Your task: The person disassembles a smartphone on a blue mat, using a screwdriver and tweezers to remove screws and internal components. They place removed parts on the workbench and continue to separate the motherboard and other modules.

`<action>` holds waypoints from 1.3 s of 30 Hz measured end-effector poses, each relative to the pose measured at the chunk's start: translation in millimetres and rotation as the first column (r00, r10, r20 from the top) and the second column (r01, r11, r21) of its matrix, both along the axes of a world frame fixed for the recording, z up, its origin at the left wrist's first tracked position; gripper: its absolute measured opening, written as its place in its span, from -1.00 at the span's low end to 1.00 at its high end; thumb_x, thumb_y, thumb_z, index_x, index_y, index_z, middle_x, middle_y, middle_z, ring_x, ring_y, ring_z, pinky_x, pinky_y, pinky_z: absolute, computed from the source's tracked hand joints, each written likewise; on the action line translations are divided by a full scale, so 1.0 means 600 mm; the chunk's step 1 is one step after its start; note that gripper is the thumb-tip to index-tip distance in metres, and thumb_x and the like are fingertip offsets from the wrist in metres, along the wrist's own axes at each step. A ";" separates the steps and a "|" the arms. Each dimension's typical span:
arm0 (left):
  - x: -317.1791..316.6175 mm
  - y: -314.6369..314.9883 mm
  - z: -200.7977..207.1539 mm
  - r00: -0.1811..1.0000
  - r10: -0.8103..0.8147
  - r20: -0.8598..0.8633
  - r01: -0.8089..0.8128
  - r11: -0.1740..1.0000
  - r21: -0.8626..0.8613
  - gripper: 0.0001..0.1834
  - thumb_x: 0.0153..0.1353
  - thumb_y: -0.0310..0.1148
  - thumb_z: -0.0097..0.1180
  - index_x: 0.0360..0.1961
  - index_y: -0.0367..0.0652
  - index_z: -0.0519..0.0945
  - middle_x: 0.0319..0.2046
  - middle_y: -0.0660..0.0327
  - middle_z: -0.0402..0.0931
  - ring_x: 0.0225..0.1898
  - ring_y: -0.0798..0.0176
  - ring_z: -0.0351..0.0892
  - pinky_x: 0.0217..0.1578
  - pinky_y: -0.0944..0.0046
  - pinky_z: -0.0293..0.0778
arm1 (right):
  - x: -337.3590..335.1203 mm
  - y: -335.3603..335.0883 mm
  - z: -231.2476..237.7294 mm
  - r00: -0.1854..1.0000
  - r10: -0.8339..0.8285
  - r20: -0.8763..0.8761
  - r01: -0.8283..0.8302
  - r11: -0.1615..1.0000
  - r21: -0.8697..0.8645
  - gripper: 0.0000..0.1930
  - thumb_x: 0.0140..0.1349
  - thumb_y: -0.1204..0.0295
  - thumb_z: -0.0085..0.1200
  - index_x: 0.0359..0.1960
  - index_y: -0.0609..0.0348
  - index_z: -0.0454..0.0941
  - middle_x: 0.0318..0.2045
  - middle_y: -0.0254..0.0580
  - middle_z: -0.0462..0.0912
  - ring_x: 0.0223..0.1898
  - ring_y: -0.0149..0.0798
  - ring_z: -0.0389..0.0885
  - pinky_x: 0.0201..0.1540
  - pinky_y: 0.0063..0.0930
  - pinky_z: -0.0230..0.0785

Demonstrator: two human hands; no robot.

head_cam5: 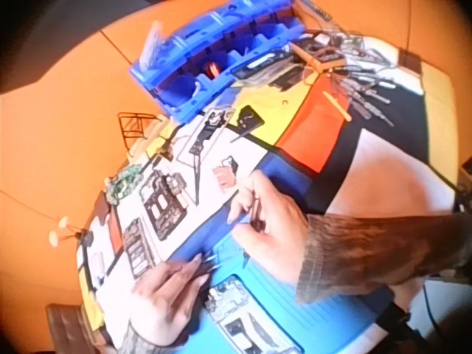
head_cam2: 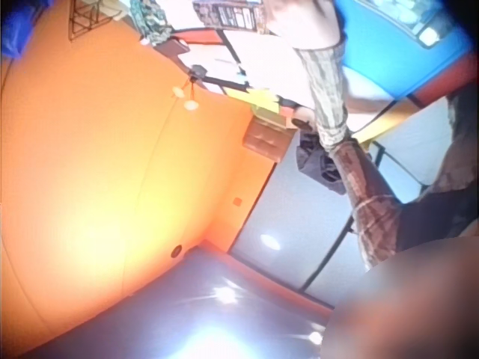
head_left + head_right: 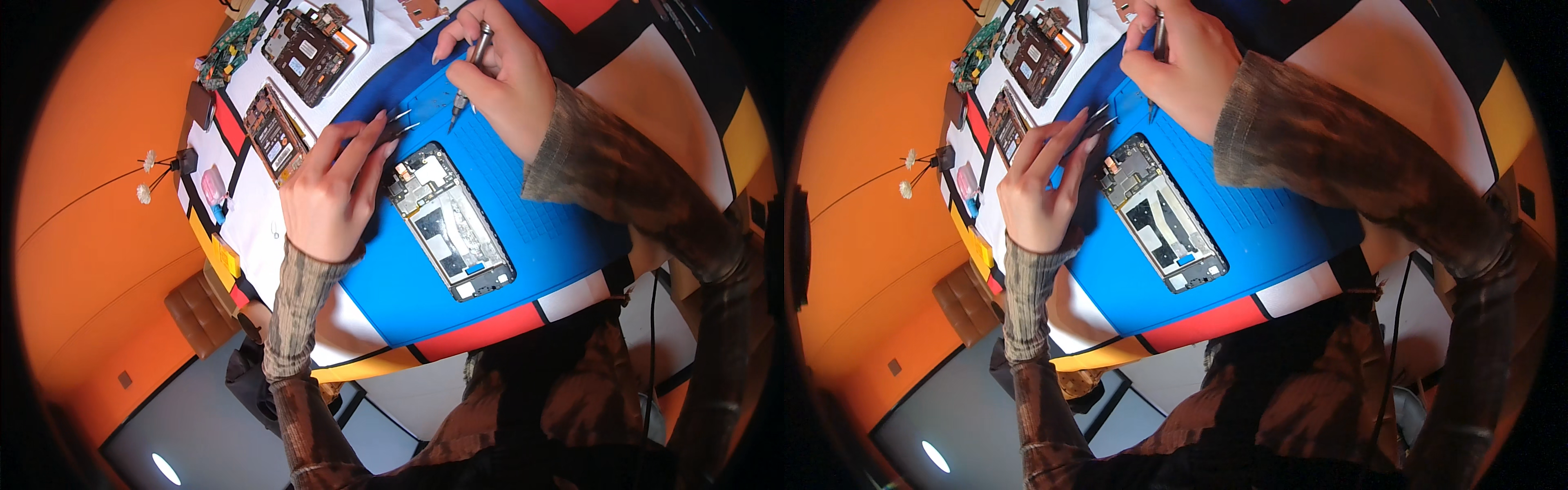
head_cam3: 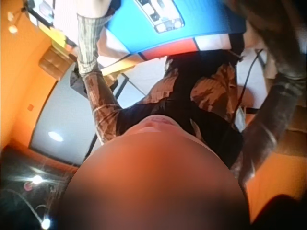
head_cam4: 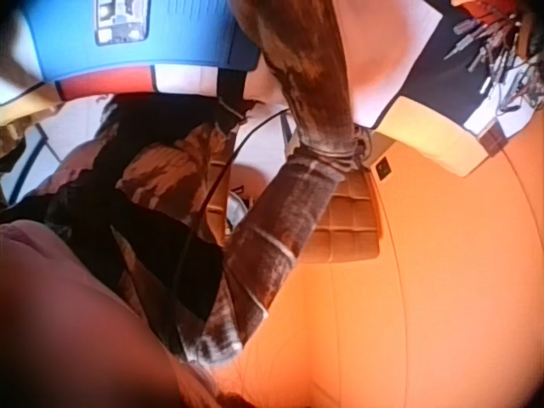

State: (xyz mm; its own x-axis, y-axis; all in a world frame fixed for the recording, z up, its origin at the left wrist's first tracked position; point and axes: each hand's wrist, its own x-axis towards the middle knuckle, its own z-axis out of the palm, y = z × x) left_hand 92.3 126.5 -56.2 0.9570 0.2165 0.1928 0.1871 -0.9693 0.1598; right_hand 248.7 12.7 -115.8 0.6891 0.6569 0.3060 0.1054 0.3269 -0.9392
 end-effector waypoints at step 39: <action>-0.062 -0.192 0.036 0.324 0.484 0.813 0.927 0.009 -0.374 -0.78 0.20 -0.46 -0.01 -0.48 -0.33 0.63 -0.47 0.07 0.58 -0.60 0.29 0.49 -0.62 0.39 0.26 | -0.007 0.000 0.013 0.990 0.124 0.067 -0.109 0.975 -0.196 -0.78 0.11 0.72 -0.17 -0.25 0.22 0.16 -0.24 -0.03 0.47 -0.54 -0.54 0.41 -0.49 -0.73 0.33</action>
